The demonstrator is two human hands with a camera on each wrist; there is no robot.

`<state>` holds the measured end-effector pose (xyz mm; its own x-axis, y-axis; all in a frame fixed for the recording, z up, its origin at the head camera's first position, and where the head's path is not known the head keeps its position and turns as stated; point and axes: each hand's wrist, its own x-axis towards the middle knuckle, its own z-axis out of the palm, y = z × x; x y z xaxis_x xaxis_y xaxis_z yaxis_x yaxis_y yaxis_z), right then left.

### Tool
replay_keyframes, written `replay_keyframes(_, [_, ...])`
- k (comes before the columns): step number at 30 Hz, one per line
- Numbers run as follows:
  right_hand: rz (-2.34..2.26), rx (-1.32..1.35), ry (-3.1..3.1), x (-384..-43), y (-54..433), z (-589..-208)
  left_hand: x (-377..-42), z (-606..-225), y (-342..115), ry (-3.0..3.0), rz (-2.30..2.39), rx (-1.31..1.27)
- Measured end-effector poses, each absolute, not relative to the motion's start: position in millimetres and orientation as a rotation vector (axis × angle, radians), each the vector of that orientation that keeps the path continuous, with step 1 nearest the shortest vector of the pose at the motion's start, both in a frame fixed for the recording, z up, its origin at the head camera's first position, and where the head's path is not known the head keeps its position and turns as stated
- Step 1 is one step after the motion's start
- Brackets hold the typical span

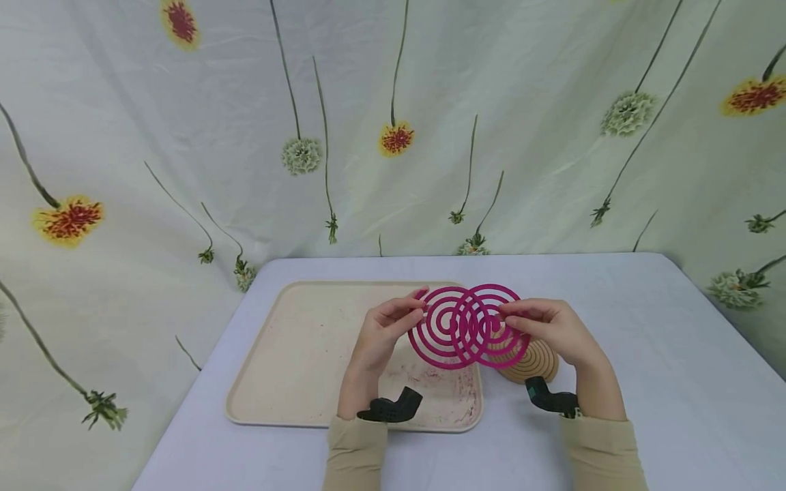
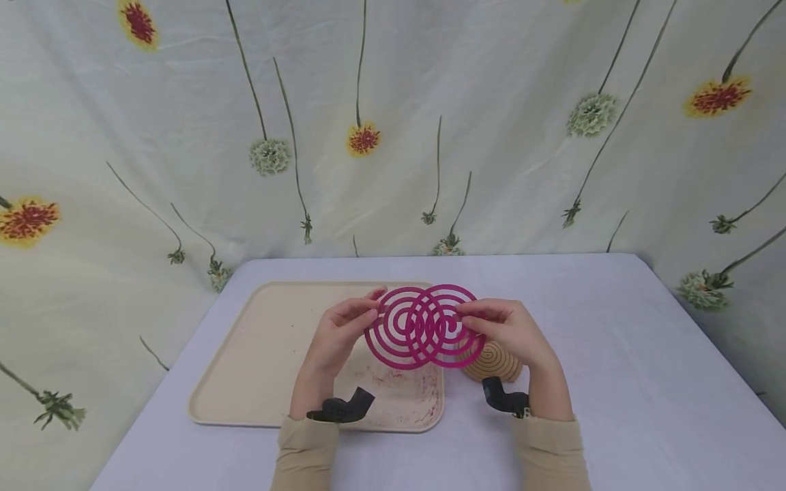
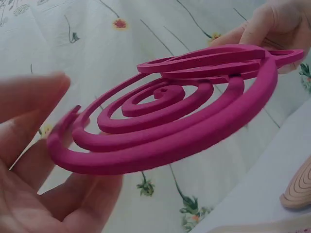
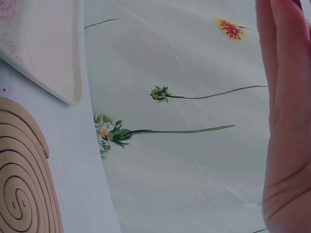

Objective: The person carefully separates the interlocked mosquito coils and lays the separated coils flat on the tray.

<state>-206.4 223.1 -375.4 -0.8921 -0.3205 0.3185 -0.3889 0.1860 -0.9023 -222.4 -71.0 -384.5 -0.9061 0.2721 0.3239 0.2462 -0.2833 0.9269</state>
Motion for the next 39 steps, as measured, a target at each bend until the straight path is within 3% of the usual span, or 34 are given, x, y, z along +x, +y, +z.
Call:
replay_keyframes(9, [1.840,0.612,-2.313,-206.7,215.4,-373.5,-222.8,-386.8,-78.6,1.859,2.194,0.785])
replay_keyframes(19, [1.903,0.880,-2.465,-205.4,219.7,-372.7,-222.2,-385.4,-75.6,2.015,2.097,0.707])
replay_keyframes(31, [1.998,0.324,-2.093,-207.6,179.9,-370.8,-218.1,-381.4,-43.2,1.941,2.637,0.479])
replay_keyframes(39, [2.035,0.104,-1.694,-209.0,151.1,-372.2,-211.1,-382.2,-17.7,1.844,2.701,0.635])
